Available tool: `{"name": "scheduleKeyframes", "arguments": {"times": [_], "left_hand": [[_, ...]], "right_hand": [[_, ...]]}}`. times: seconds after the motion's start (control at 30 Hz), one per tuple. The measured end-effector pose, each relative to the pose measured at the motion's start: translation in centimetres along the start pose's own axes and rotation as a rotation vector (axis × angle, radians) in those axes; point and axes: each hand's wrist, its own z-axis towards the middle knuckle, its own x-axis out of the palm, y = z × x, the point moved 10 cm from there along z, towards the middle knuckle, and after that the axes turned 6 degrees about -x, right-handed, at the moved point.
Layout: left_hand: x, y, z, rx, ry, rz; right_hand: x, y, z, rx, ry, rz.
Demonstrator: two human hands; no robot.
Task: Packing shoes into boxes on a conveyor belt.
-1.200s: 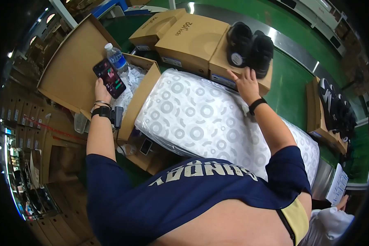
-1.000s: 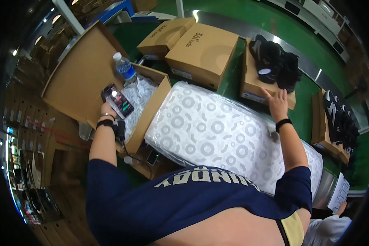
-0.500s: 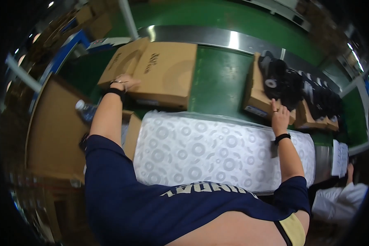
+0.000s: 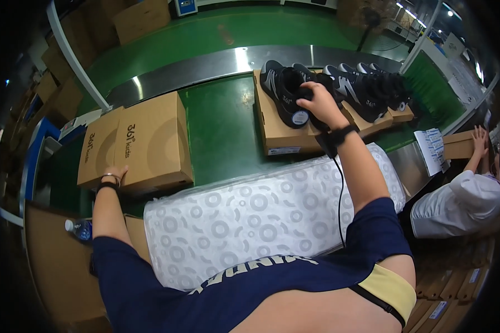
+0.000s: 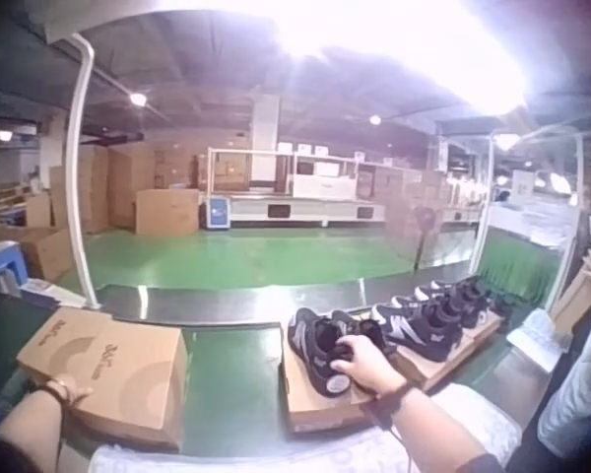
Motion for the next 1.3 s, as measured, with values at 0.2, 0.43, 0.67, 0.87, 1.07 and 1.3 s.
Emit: {"name": "scheduleKeyframes", "arguments": {"times": [0.2, 0.43, 0.67, 0.87, 1.07, 1.3], "left_hand": [[-12.1, -22.9, -22.7, 0.682, -0.492, -0.134], [-12.5, -29.5, -41.1, 1.163, -0.205, -1.120], [1.4, -25.8, -40.9, 0.306, 0.743, -1.638], [9.4, -3.6, -38.5, -0.363, -0.206, -0.237], [9.3, -3.7, -39.6, -0.266, -0.361, -0.177], [5.7, -3.9, -36.5, 0.008, -0.266, -0.611]], "right_hand": [[-4.6, 4.5, 1.1, 0.093, 0.200, 0.270], [-13.9, 15.7, -4.1, 0.092, 0.216, 1.196], [1.9, 7.3, -15.6, 0.700, 0.087, 1.333], [7.0, 5.7, -20.2, 0.643, 0.111, 1.122], [7.2, 6.4, -20.5, 0.600, 0.041, 1.190], [2.2, 8.0, -18.5, 0.012, 0.003, 0.064]]}}
